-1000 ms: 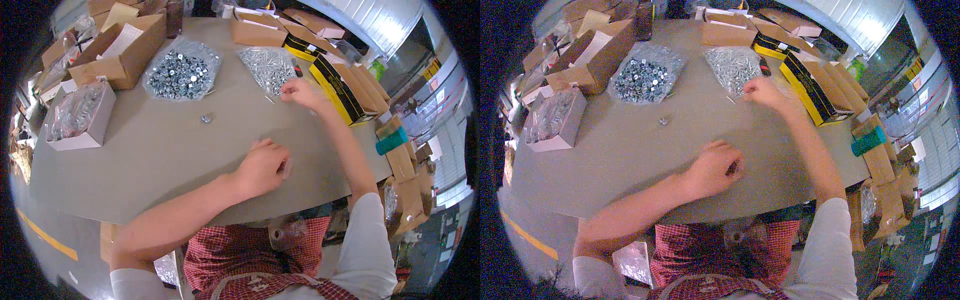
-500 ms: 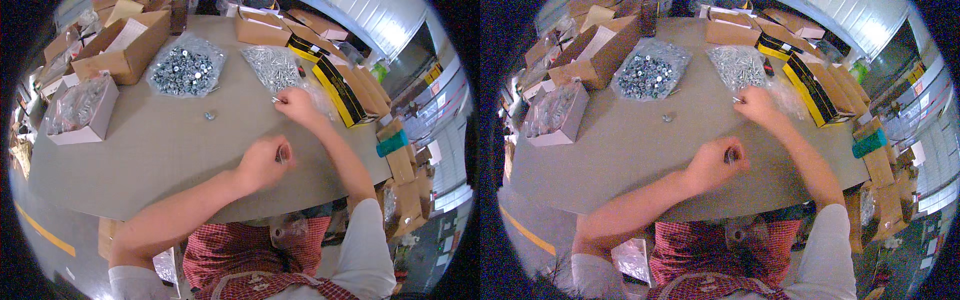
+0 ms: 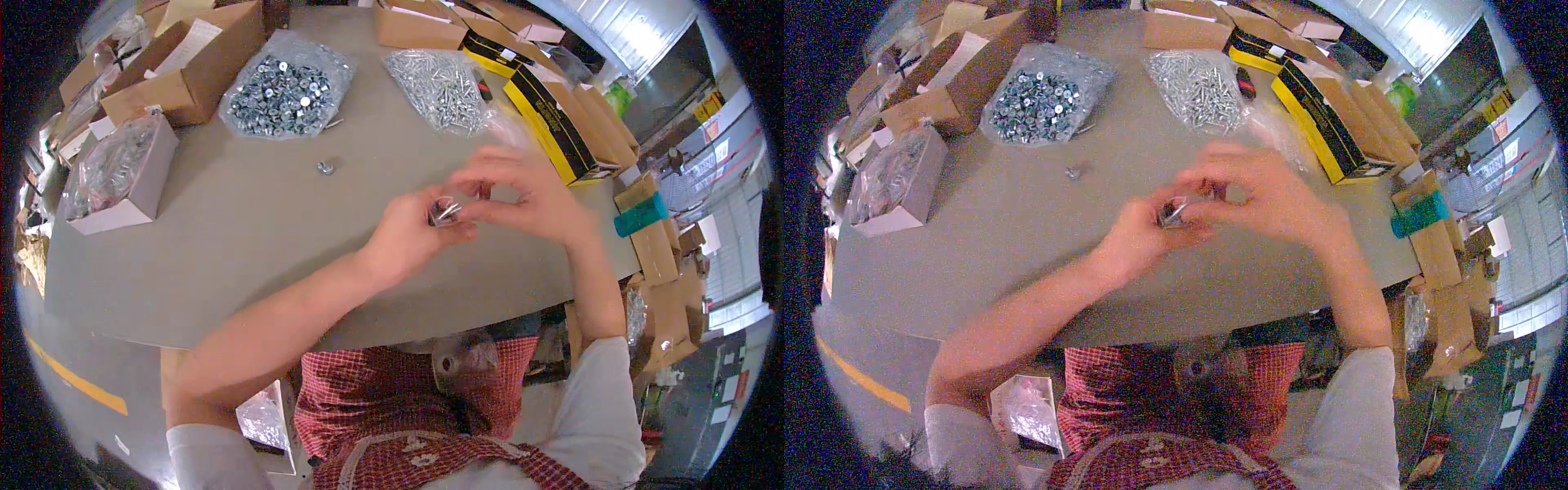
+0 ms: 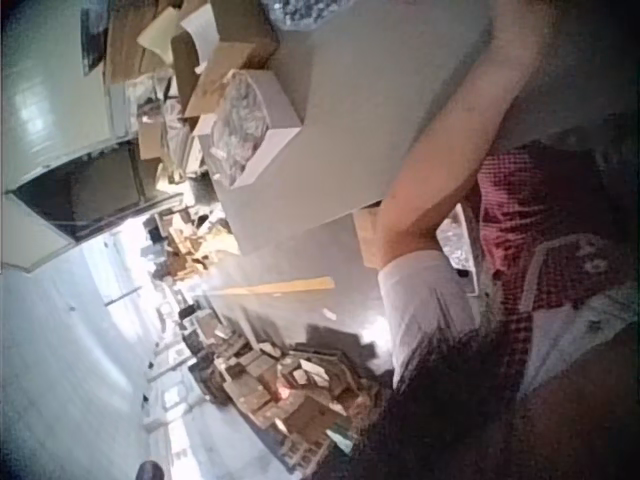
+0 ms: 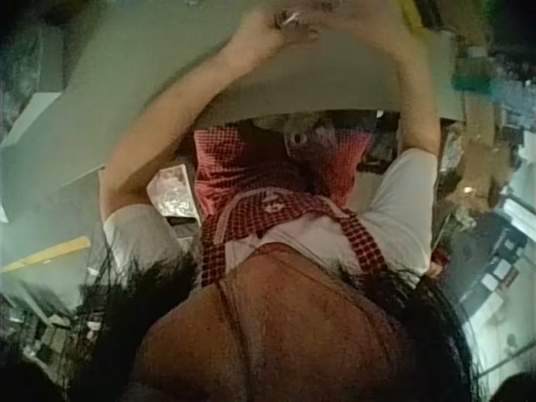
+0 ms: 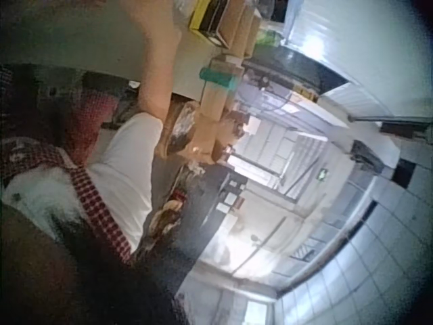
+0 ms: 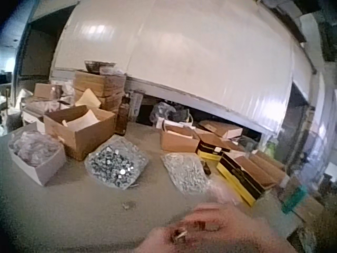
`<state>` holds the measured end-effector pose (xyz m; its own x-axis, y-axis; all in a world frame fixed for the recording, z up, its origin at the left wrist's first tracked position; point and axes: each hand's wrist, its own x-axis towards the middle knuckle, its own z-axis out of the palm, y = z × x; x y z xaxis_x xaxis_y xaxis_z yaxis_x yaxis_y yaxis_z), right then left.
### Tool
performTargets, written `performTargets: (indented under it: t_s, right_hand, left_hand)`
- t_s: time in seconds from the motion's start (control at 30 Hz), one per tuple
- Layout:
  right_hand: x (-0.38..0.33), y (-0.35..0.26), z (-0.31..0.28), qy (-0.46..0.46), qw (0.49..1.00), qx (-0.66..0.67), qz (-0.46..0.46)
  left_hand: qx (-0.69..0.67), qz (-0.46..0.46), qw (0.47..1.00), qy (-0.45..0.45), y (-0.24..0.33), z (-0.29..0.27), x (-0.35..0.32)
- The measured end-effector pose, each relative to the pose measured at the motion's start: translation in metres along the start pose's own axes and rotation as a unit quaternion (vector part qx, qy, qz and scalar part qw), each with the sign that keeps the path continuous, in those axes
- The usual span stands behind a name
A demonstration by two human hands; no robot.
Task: Packaging small metal screws and washers into small plastic bags.
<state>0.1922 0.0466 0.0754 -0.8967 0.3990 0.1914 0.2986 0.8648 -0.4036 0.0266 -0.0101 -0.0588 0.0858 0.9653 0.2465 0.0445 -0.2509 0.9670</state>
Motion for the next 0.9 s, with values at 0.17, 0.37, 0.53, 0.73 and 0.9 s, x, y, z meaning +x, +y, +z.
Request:
performTargets:
  t_s: [0.17,0.37,0.53,0.73,0.9]
  right_hand:
    - [-0.01,0.002,0.007,0.049,0.993,-0.038,-0.097]
    - [-0.023,-0.001,0.016,0.055,0.995,-0.05,-0.06]
    - [-0.041,0.006,0.031,0.149,0.984,-0.003,0.096]
    - [-0.054,0.01,0.037,0.148,0.951,0.134,0.237]
    - [-0.053,0.016,0.053,0.157,0.945,0.167,0.232]
  left_hand:
    - [0.049,0.045,0.998,-0.012,-0.002,-0.004,0.001]
    - [0.122,-0.002,0.99,-0.072,0.015,-0.009,-0.003]
    - [0.043,0.036,0.998,-0.03,-0.003,-0.013,0.004]
    - [-0.025,-0.018,0.999,-0.038,0.011,-0.011,0.002]
    - [0.009,-0.027,0.999,-0.028,0.013,-0.015,0.003]
